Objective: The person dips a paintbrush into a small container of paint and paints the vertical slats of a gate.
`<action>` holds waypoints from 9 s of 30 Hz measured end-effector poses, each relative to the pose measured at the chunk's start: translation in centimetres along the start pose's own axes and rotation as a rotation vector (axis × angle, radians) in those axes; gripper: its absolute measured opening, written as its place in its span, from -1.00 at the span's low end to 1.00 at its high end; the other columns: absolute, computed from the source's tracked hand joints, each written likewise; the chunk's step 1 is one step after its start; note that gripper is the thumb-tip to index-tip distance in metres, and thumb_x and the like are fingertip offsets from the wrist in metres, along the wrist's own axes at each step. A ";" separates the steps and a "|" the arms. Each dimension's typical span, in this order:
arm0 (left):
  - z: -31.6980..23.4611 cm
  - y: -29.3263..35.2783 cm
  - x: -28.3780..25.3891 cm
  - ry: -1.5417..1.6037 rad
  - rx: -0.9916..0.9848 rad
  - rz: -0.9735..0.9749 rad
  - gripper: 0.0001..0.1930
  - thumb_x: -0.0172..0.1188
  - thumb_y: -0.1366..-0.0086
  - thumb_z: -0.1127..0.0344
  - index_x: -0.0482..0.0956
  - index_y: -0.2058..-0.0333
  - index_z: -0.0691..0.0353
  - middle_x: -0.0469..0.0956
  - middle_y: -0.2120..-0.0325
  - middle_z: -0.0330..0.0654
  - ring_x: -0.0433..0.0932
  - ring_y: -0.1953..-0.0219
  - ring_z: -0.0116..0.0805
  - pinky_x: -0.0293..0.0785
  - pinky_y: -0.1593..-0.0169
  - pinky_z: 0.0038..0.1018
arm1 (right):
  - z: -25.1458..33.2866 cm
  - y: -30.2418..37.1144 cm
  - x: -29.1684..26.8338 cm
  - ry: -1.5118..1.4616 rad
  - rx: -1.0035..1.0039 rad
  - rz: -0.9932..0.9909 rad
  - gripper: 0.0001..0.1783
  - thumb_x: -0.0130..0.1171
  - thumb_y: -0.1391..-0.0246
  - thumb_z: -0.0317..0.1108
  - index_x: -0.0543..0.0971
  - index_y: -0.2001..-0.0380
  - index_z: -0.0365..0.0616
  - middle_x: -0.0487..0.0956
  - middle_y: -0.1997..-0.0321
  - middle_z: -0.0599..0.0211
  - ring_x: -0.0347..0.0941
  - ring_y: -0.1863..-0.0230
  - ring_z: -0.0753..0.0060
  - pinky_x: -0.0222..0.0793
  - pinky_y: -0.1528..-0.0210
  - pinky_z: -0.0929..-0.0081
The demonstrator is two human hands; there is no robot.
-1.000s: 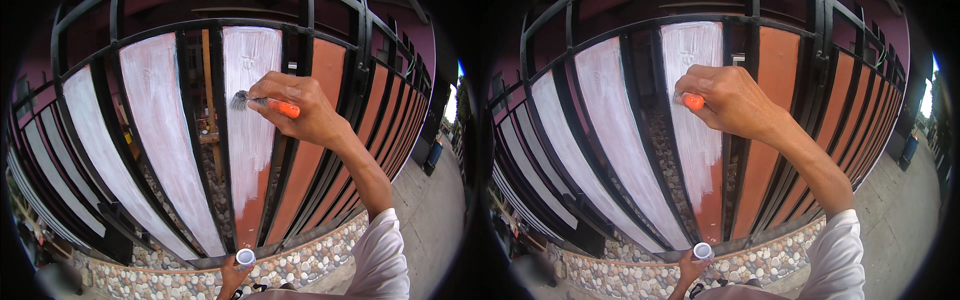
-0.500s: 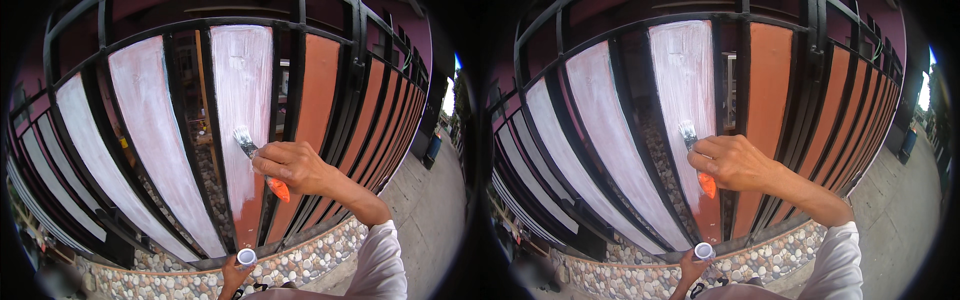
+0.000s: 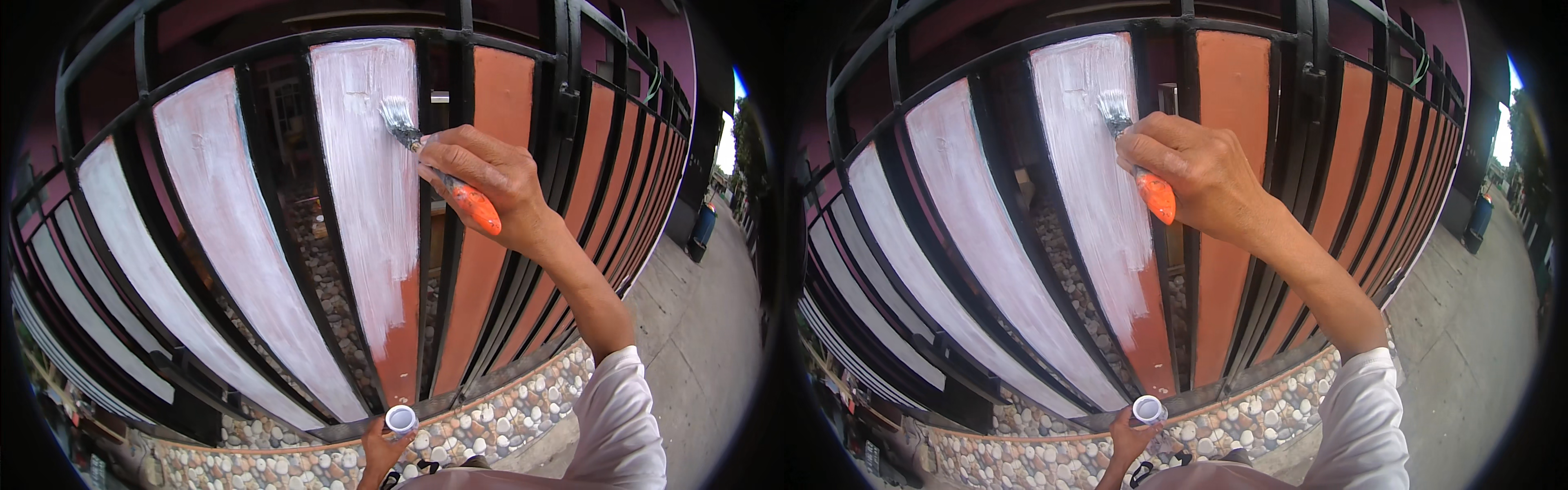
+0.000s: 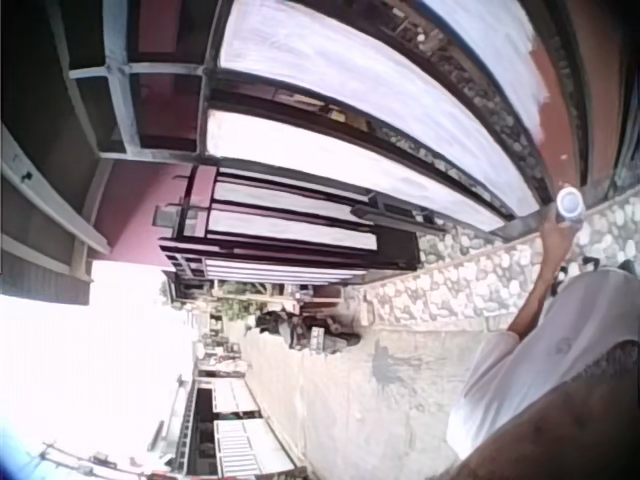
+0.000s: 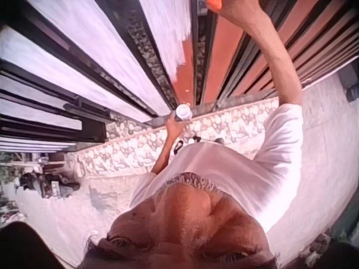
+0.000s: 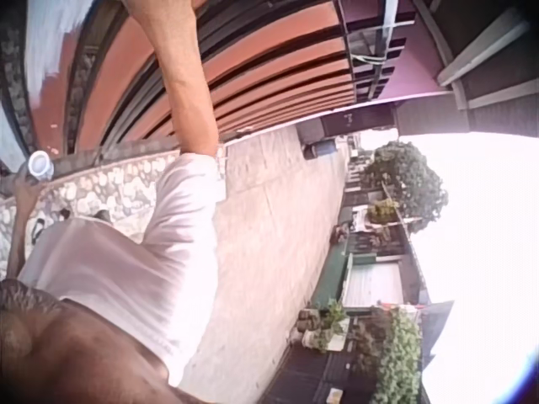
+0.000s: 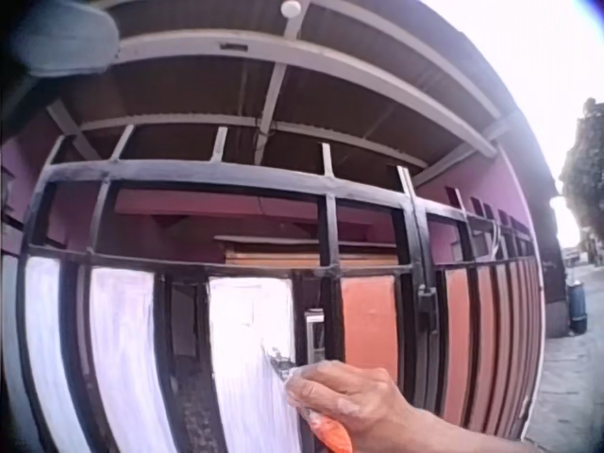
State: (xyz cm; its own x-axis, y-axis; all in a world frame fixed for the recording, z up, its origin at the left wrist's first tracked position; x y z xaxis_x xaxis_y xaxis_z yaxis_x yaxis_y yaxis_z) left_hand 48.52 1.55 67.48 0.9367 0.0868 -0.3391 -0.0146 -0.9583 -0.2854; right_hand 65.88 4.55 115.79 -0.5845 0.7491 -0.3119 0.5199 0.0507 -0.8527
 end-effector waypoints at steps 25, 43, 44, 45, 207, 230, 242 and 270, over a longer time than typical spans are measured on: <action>0.7 0.6 1.1 0.038 -0.045 0.037 -0.46 0.63 0.11 0.26 0.63 0.14 0.33 0.68 0.27 -0.01 0.70 0.26 -0.21 0.63 0.14 -0.33 | 2.7 5.1 0.1 -0.016 -0.016 -0.099 -0.70 0.34 0.16 -0.49 0.61 0.25 -0.12 0.60 0.25 0.33 0.62 0.26 0.32 0.57 0.37 0.49; 1.2 0.6 -0.3 -0.009 -0.060 0.003 -0.45 0.64 0.13 0.28 0.65 0.14 0.31 0.68 0.27 -0.03 0.69 0.26 -0.21 0.62 0.14 -0.34 | 2.7 4.5 5.3 -0.327 0.104 0.400 -0.79 0.37 0.01 -0.50 0.63 0.25 -0.19 0.62 0.31 0.30 0.61 0.38 0.26 0.56 0.41 0.43; 1.0 0.4 -0.4 0.021 -0.054 0.001 -0.45 0.64 0.13 0.28 0.65 0.14 0.32 0.68 0.27 -0.03 0.69 0.26 -0.21 0.62 0.13 -0.34 | 1.8 3.0 4.7 -0.296 0.104 0.383 -0.80 0.39 0.00 -0.50 0.65 0.26 -0.19 0.64 0.31 0.29 0.62 0.38 0.26 0.57 0.40 0.45; 0.7 0.3 -0.4 0.042 -0.044 -0.005 -0.45 0.64 0.12 0.29 0.64 0.13 0.32 0.68 0.28 -0.02 0.70 0.25 -0.21 0.62 0.12 -0.33 | 1.4 1.3 3.7 -0.271 0.066 0.302 -0.81 0.36 0.01 -0.51 0.62 0.28 -0.15 0.59 0.35 0.31 0.59 0.41 0.22 0.52 0.41 0.38; 1.7 0.1 -2.0 -0.067 -0.019 0.125 -0.47 0.60 0.04 0.36 0.59 0.09 0.32 0.66 0.21 -0.09 0.67 0.17 -0.31 0.55 0.04 -0.37 | 15.2 35.6 7.6 -0.493 1.491 -0.473 -0.79 0.37 -0.14 -0.45 0.65 0.18 -0.33 0.69 0.29 0.23 0.64 0.31 0.51 0.57 0.29 0.58; 3.3 1.9 -3.8 -0.006 -0.033 0.090 -0.49 0.59 0.04 0.43 0.60 0.09 0.33 0.63 0.21 -0.10 0.64 0.20 -0.33 0.57 0.11 -0.42 | 10.8 25.2 7.1 -0.126 0.830 -0.394 -0.78 0.46 0.04 -0.48 0.70 0.26 -0.18 0.69 0.33 0.27 0.65 0.43 0.41 0.56 0.43 0.56; 3.1 2.5 -3.6 0.005 -0.036 0.077 -0.55 0.54 0.01 0.50 0.58 0.11 0.32 0.65 0.22 -0.17 0.63 0.18 -0.43 0.56 0.04 -0.43 | 16.7 36.2 11.4 -0.223 1.049 -0.108 -0.81 0.43 0.01 -0.44 0.69 0.27 -0.18 0.67 0.33 0.27 0.66 0.43 0.34 0.57 0.44 0.48; 3.0 1.7 -3.6 -0.040 -0.018 0.056 -0.47 0.63 0.09 0.36 0.62 0.12 0.32 0.66 0.26 -0.07 0.66 0.26 -0.30 0.58 0.15 -0.38 | 6.3 12.9 0.9 0.029 0.406 -0.558 -0.79 0.48 0.09 -0.51 0.71 0.31 -0.21 0.71 0.37 0.22 0.68 0.36 0.33 0.59 0.35 0.51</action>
State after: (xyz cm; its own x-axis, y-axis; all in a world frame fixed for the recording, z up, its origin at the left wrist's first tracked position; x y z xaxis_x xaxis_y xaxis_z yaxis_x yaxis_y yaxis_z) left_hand 44.01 0.40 65.49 0.9200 0.0430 -0.3896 -0.0603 -0.9666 -0.2491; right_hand 68.13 1.77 101.87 -0.6769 0.7005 0.2261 -0.1314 0.1872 -0.9735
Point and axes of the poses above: each hand's wrist, its own y-axis away from the middle knuckle, its own x-axis out of the palm, z = x × y, the point moved 9 cm from there along -y, towards the middle knuckle
